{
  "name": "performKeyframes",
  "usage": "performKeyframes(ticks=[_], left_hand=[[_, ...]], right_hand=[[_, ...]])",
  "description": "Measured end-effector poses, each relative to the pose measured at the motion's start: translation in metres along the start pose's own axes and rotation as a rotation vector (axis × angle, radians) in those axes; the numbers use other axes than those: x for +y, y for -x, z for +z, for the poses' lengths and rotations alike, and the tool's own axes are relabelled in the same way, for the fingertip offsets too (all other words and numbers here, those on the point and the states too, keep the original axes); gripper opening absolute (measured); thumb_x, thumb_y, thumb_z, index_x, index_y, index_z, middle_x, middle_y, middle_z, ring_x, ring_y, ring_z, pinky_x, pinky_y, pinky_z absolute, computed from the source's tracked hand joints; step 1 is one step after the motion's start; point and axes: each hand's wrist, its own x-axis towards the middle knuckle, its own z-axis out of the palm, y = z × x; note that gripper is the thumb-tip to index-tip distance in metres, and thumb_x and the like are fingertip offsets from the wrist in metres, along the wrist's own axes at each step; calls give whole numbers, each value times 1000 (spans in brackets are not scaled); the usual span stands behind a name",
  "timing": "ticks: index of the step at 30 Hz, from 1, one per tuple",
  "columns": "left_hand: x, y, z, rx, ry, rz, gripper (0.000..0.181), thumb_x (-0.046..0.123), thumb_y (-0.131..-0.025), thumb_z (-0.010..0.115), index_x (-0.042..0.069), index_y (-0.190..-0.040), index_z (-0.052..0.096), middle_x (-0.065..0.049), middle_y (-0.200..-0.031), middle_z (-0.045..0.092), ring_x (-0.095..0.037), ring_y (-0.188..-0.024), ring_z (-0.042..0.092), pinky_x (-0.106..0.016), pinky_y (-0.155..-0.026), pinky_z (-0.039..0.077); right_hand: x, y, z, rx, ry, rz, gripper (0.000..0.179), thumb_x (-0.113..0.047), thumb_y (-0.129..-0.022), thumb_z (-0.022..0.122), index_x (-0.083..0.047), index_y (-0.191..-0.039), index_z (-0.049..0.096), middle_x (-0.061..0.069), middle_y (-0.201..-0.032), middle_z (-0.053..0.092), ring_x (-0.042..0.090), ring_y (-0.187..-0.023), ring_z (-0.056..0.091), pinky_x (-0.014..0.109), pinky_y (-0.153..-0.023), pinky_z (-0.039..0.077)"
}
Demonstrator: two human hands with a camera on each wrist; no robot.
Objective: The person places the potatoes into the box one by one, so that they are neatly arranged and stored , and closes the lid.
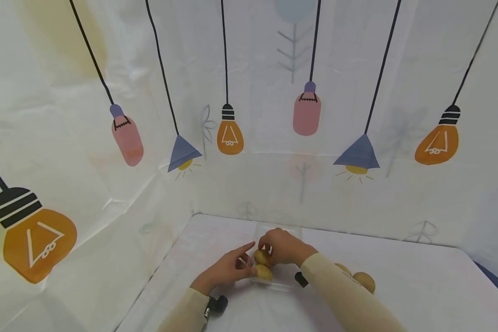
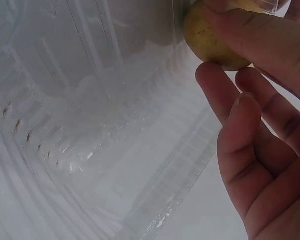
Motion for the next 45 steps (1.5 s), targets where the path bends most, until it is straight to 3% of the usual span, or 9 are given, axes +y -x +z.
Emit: performKeyframes(ticks=[7, 15, 22, 33, 38, 45], left_hand=[[0, 0, 2, -4, -2, 0, 84, 39, -96, 80, 18, -166, 37, 3, -112, 63, -8, -92, 65, -28, -83, 53], [1, 0, 2, 5, -12, -16, 83, 41, -96, 80, 21, -165, 39, 3, -112, 63, -9, -93, 65, -29, -84, 53], [-2, -1, 3, 7, -30, -17, 87, 46, -95, 80, 19, -166, 38, 5, -112, 63, -9, -94, 66, -30, -85, 53], [-6, -4, 1, -1, -48, -7, 89, 50, -95, 78, 19, -167, 35, 5, -113, 60, -10, -95, 64, -30, -83, 53], [-4, -4, 1, -1, -53, -9, 89, 49, -96, 78, 19, -167, 35, 5, -113, 60, -10, -94, 64, -31, -84, 52], [-5, -4, 3, -1, -54, -21, 88, 49, -96, 77, 20, -167, 35, 4, -113, 60, -11, -94, 64, -32, -83, 52]], right_hand=[[1, 6, -2, -3, -50, 40, 39, -7, -77, 96, -15, -110, 78, -5, -105, 73, 11, -79, 69, 28, -70, 57], [1, 12, -9, 4, 9, 52, 45, -16, -76, 99, -15, -115, 77, 1, -109, 72, 8, -79, 66, 28, -70, 57], [2, 32, -25, 16, 24, 72, 41, -33, -85, 93, -16, -118, 77, 4, -113, 74, 10, -86, 68, 31, -75, 58], [15, 92, -41, 109, 95, 110, 39, -48, -94, 81, -20, -121, 74, -13, -106, 69, 5, -88, 67, 38, -80, 58], [21, 122, -38, 161, 90, 170, 42, -57, -94, 77, -24, -120, 73, -16, -111, 68, 8, -94, 66, 37, -81, 56], [25, 158, -27, 287, 67, 137, 37, -53, -94, 78, -26, -119, 74, -16, -111, 68, 12, -95, 68, 43, -82, 57]])
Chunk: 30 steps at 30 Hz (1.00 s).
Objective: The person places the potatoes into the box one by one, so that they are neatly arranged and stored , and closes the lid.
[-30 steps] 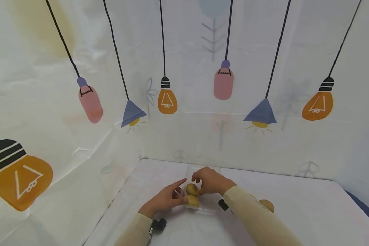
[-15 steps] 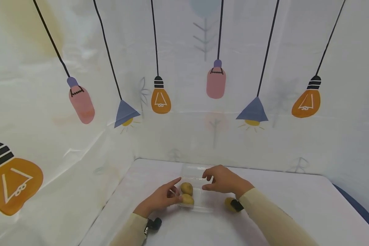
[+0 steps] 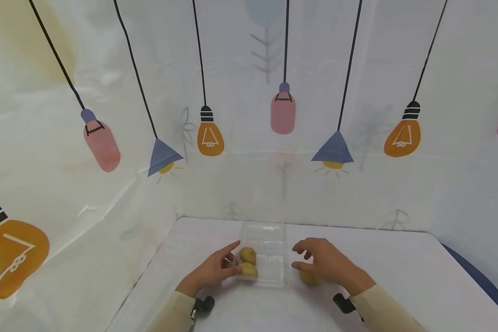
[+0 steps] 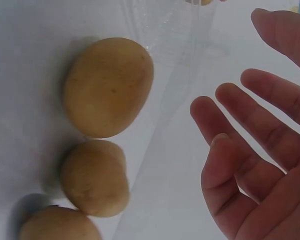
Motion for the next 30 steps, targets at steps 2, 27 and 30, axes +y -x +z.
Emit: performKeyframes(ticks=[2, 27, 30], left_hand=[[1, 1, 0, 1, 2, 3, 87, 48, -97, 77, 19, -167, 35, 3, -114, 60, -11, -94, 64, -32, -82, 52], [0, 1, 1, -7, 11, 14, 87, 44, -98, 78, 17, -168, 33, 2, -112, 62, -13, -95, 64, -30, -83, 53], [1, 1, -1, -14, -2, 22, 87, 45, -99, 76, 17, -168, 32, 2, -112, 62, -12, -96, 64, -29, -84, 52]], right_hand=[[1, 9, 2, 24, -9, 6, 36, -52, -95, 78, -26, -119, 74, -17, -111, 69, 11, -95, 68, 42, -83, 57], [27, 70, 41, 337, 38, 137, 39, -28, -81, 95, -18, -114, 78, -13, -108, 72, 8, -95, 68, 36, -84, 59], [27, 70, 42, 368, 4, 124, 39, -22, -79, 96, -15, -113, 78, -10, -107, 73, 9, -93, 69, 33, -81, 59]])
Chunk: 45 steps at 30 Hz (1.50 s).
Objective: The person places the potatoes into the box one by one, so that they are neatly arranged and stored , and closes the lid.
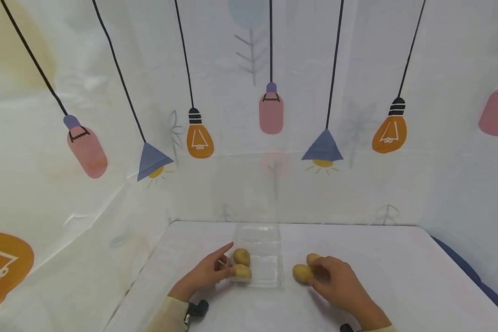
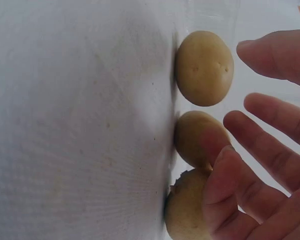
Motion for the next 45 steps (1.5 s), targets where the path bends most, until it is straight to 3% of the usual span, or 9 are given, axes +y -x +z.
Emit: performKeyframes(ticks=[4, 9, 15, 23, 34, 40, 45], left_hand=[[1, 2, -5, 10, -16, 22, 86, 43, -100, 76, 15, -168, 32, 1, -112, 62, -13, -96, 64, -30, -83, 53], [1, 2, -10, 13, -20, 5, 87, 46, -99, 75, 17, -168, 31, 2, -113, 61, -14, -96, 64, -30, -82, 53], [2, 2, -11, 17, -14, 11, 86, 46, -99, 76, 17, -168, 32, 2, -112, 62, -15, -94, 64, -31, -79, 53], [-2, 0, -7, 12, 10, 9, 87, 44, -98, 77, 16, -168, 32, 1, -111, 62, -17, -93, 63, -31, -78, 53], [-2, -2, -1, 0, 19, 18, 86, 44, -99, 76, 16, -168, 32, 0, -112, 62, -16, -93, 64, -30, -78, 54], [-1, -2, 0, -3, 16, 18, 87, 43, -99, 77, 15, -168, 32, 0, -112, 63, -16, -93, 63, -30, -78, 53], [-2, -3, 0, -6, 24, 24, 87, 42, -99, 76, 15, -168, 31, -2, -112, 63, -17, -92, 64, -30, -77, 54]], right_hand=[[-1, -3, 1, 17, -41, -44, 39, -18, -80, 96, -12, -114, 77, -6, -108, 74, 11, -92, 71, 31, -79, 60], [0, -7, 3, 22, -70, -62, 38, -17, -81, 95, -12, -114, 76, -4, -108, 73, 12, -91, 71, 30, -77, 60], [2, -8, 4, -49, -120, -15, 37, -23, -87, 91, -12, -118, 75, -4, -112, 73, 11, -91, 72, 30, -77, 60], [1, -4, 4, -112, -213, -28, 39, -16, -89, 89, -5, -123, 73, 11, -108, 67, 11, -87, 73, 25, -72, 60], [5, 0, 1, -125, -161, 1, 34, -12, -87, 89, -9, -118, 77, 3, -107, 71, 10, -87, 73, 24, -75, 60], [5, 0, 1, -103, -128, -39, 33, -12, -84, 92, -14, -114, 78, -1, -104, 69, 18, -93, 69, 24, -74, 59], [5, -2, -1, -127, -132, -94, 34, -12, -84, 92, -13, -115, 78, 0, -102, 66, 16, -90, 72, 27, -75, 60]])
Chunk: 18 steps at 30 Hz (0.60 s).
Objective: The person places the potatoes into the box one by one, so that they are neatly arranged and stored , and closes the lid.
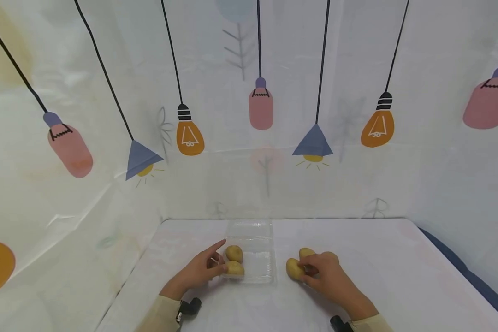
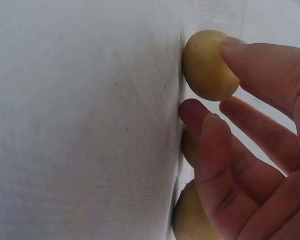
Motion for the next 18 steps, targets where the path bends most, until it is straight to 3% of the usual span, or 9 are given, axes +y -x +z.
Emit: performKeyframes(ticks=[12, 18], left_hand=[[-2, -2, -1, 3, -1, 2, 86, 42, -100, 76, 16, -168, 32, 1, -112, 62, -17, -93, 64, -30, -77, 54], [-3, -1, 0, 0, 2, -14, 87, 44, -99, 76, 18, -168, 31, 1, -112, 61, -17, -94, 64, -31, -77, 54]], right_hand=[[6, -1, 4, -6, 9, -7, 36, -11, -82, 92, -16, -114, 75, -1, -106, 71, 10, -86, 73, 27, -72, 60], [3, -1, 3, -29, -8, 9, 43, -6, -81, 92, -13, -118, 73, 5, -113, 72, 8, -86, 73, 27, -72, 60]])
